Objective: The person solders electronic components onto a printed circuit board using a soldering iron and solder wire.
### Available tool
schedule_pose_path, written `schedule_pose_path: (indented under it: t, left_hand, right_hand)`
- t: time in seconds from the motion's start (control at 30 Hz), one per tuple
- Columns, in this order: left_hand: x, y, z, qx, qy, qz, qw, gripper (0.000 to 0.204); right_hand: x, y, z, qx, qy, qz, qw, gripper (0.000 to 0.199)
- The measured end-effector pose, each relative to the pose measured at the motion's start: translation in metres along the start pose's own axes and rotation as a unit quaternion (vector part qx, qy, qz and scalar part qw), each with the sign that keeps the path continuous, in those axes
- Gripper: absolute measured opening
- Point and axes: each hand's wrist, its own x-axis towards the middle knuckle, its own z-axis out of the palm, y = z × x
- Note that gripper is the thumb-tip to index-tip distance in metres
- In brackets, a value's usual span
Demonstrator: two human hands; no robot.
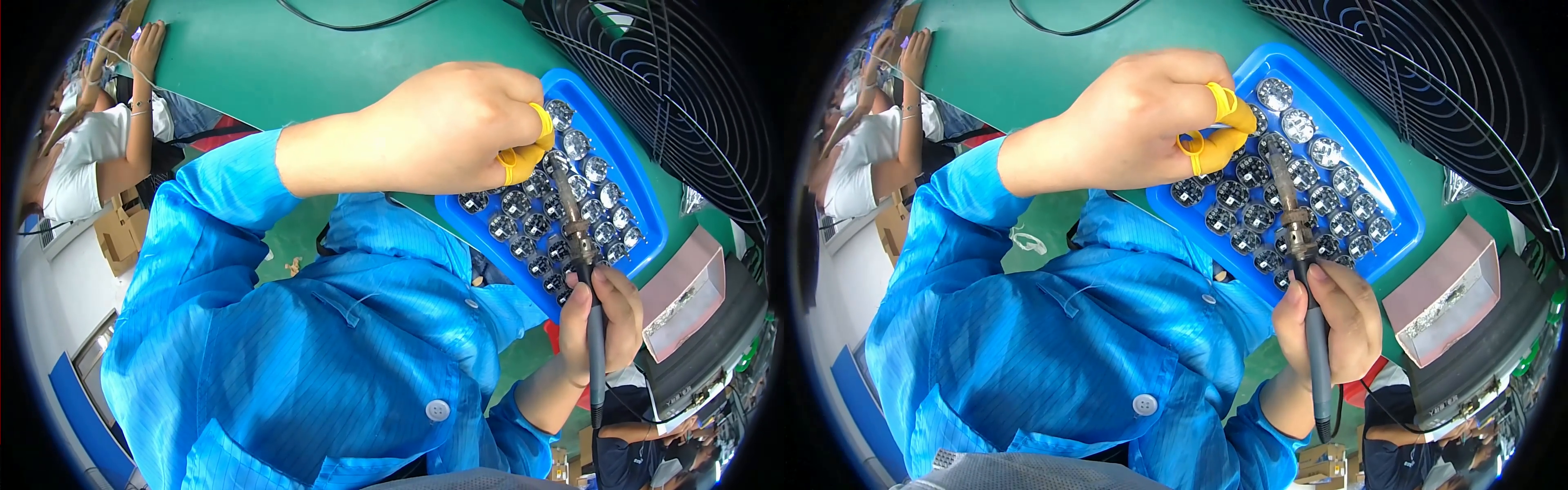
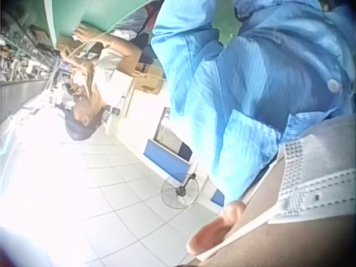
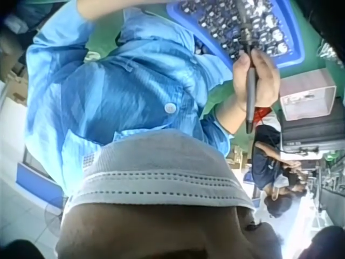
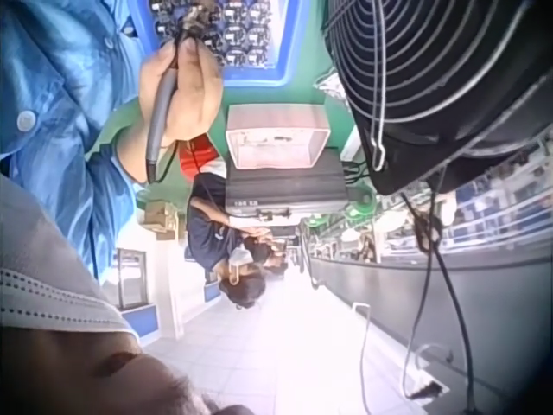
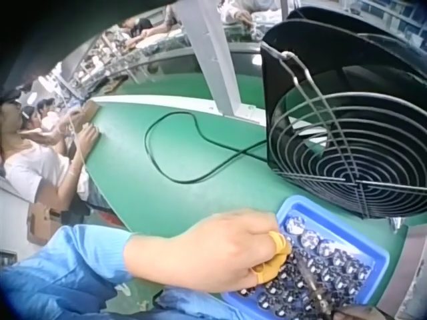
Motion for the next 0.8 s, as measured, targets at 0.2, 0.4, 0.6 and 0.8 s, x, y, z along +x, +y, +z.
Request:
schedule_pose_path:
  t: [0.2, 0.4, 0.6, 0.8]
  left_hand:
    - [0.0002, 0.0039, -0.0042, 0.011, -0.014, -0.011, 1.0, 0.024]
    - [-0.0033, 0.0042, -0.0014, 0.02, -0.026, -0.018, 0.999, 0.022]
    - [-0.0032, 0.0077, -0.0034, 0.028, -0.046, -0.018, 0.998, 0.022]
    - [0.0007, 0.008, -0.0067, 0.027, -0.063, -0.029, 0.997, 0.022]
  right_hand:
    - [0.0027, -0.0022, -0.0012, 0.005, 0.0, 0.008, 1.0, 0.021]
    - [0.0014, -0.0002, -0.0027, -0.005, -0.001, -0.002, 1.0, 0.02]
    - [-0.0007, 0.0, -0.0024, 0.009, 0.003, 0.008, 1.0, 0.02]
    - [0.0043, 0.0034, -0.0026, 0.002, -0.004, -0.005, 1.0, 0.02]
